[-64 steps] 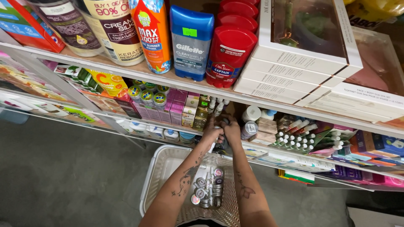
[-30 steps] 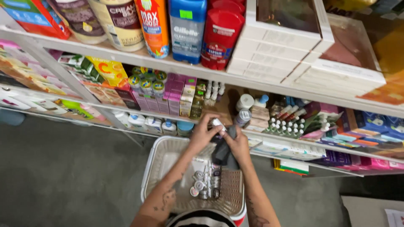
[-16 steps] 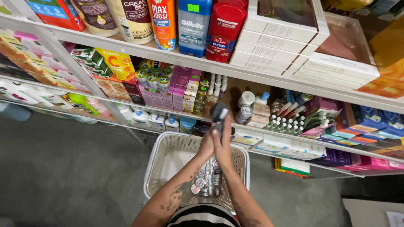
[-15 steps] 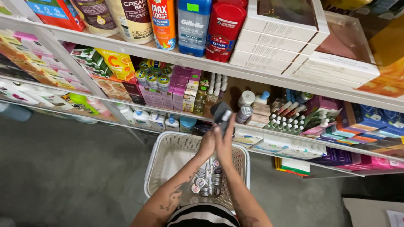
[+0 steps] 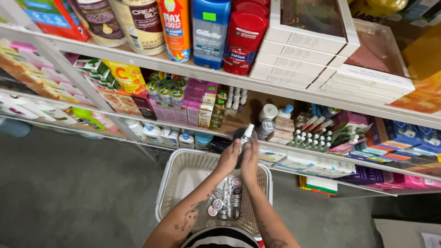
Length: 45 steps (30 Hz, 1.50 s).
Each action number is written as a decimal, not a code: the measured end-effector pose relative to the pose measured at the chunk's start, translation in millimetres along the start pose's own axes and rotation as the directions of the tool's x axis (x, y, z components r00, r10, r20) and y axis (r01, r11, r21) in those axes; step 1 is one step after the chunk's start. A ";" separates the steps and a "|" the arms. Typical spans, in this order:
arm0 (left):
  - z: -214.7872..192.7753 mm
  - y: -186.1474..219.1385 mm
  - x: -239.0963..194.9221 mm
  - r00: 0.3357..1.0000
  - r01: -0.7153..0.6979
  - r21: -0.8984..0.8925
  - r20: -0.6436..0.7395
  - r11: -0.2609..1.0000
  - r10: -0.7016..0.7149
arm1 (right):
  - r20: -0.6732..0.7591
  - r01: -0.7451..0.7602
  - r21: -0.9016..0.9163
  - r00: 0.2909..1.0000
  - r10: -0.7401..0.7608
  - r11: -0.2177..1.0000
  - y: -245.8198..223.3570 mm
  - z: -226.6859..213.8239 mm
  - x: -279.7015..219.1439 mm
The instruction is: Selecting various personal care and health items from store shelves and placing them into a shopping basket.
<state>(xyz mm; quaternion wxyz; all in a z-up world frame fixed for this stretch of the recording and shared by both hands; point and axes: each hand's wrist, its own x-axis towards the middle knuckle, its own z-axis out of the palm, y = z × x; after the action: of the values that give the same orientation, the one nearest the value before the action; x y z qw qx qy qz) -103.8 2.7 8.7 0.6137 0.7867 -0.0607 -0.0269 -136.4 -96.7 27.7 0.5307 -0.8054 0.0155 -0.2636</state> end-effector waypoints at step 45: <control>16.3 -59.4 125.0 0.942 0.273 -0.874 0.157 0.403 -0.297 | -0.015 -0.345 -0.395 0.929 0.369 0.852 49.2 54.8 132.6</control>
<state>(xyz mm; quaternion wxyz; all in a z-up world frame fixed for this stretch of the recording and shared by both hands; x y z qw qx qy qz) 21.9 -14.9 -48.8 0.9186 0.3507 0.1044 -0.1491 14.4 -112.1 23.0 0.3993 -0.8855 0.2009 -0.1272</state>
